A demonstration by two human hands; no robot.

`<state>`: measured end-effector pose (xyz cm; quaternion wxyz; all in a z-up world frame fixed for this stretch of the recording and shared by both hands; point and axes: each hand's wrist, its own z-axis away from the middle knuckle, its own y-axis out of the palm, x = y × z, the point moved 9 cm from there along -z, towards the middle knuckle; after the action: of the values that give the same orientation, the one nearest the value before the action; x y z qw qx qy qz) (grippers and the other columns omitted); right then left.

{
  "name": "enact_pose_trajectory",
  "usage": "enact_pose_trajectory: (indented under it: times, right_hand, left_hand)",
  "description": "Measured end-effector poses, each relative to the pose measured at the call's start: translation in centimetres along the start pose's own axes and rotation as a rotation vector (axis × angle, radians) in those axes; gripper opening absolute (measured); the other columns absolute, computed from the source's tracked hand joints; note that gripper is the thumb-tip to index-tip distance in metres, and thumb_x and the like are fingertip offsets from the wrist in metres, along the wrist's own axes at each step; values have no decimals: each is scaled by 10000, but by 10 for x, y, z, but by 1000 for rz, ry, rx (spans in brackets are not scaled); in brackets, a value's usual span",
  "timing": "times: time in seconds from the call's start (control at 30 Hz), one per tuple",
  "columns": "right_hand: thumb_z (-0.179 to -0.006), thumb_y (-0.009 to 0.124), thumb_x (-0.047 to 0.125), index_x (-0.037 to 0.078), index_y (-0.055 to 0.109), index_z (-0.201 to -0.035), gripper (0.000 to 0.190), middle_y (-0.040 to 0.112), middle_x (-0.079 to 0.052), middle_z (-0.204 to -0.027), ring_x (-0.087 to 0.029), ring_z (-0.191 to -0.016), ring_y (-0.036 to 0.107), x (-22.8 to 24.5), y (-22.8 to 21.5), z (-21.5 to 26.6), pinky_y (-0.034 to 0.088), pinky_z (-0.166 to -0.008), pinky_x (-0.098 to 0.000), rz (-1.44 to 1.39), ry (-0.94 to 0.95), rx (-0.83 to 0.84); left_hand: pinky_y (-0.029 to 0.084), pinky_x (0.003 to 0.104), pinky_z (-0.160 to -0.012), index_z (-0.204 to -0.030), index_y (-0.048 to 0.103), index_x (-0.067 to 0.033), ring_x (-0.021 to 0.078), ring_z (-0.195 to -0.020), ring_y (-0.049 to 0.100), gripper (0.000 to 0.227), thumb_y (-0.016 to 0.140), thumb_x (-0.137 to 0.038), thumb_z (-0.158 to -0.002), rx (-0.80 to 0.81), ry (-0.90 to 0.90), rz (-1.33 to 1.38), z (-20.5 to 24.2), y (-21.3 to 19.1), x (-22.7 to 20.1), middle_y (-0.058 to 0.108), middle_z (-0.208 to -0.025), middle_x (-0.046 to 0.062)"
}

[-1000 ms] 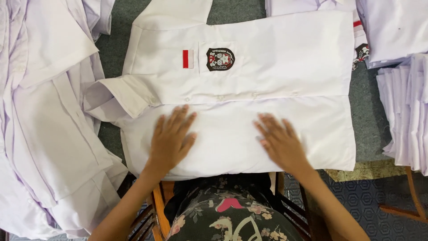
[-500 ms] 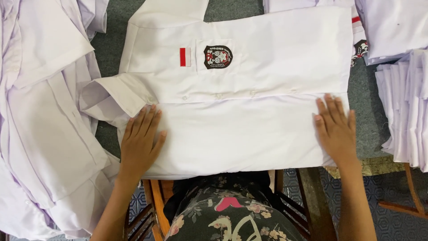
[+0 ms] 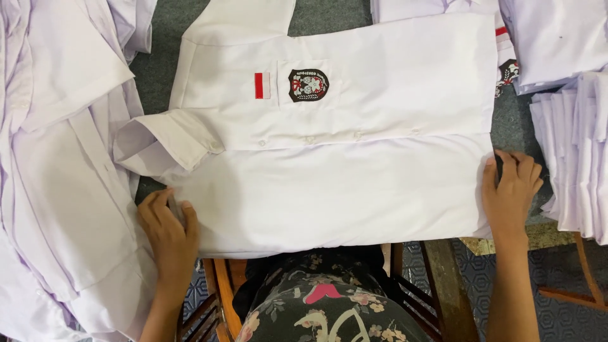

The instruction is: Buttoning and folding a white school shirt on a production table

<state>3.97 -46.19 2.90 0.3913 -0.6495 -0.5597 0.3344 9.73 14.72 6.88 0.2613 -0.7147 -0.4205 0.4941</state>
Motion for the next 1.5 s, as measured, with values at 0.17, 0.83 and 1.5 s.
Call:
enact_pose_trajectory:
  times: [0.17, 0.83, 1.5]
  right_hand:
    - [-1218, 588, 240, -89, 653, -1171, 338, 549, -245, -1142, -415, -1058, 491, -22, 13, -4, 432, -841, -543, -180, 151, 64]
    - [-1195, 613, 150, 6, 491, -1226, 191, 641, -154, -1047, -351, -870, 614, -7, 11, -23, 424, -711, -504, -434, 391, 180]
    - [-983, 772, 47, 84, 757, -1121, 144, 769, -67, -1019, -211, -891, 661, 75, 5, -40, 518, -769, -307, -202, -247, 68]
  left_hand:
    - [407, 538, -964, -1311, 413, 71, 408, -1040, 488, 382, 580, -108, -1017, 31, -41, -38, -10, 18, 41, 476, -1180, 247]
    - [380, 367, -751, -1204, 338, -28, 217, -803, 416, 229, 549, -32, -1115, -55, -221, 306, -66, -24, 22, 408, -1006, 115]
    - [201, 683, -1103, -1623, 131, -103, 457, -1513, 22, 842, 445, -517, -961, 508, -169, -288, -48, 28, -25, 27, -1649, 291]
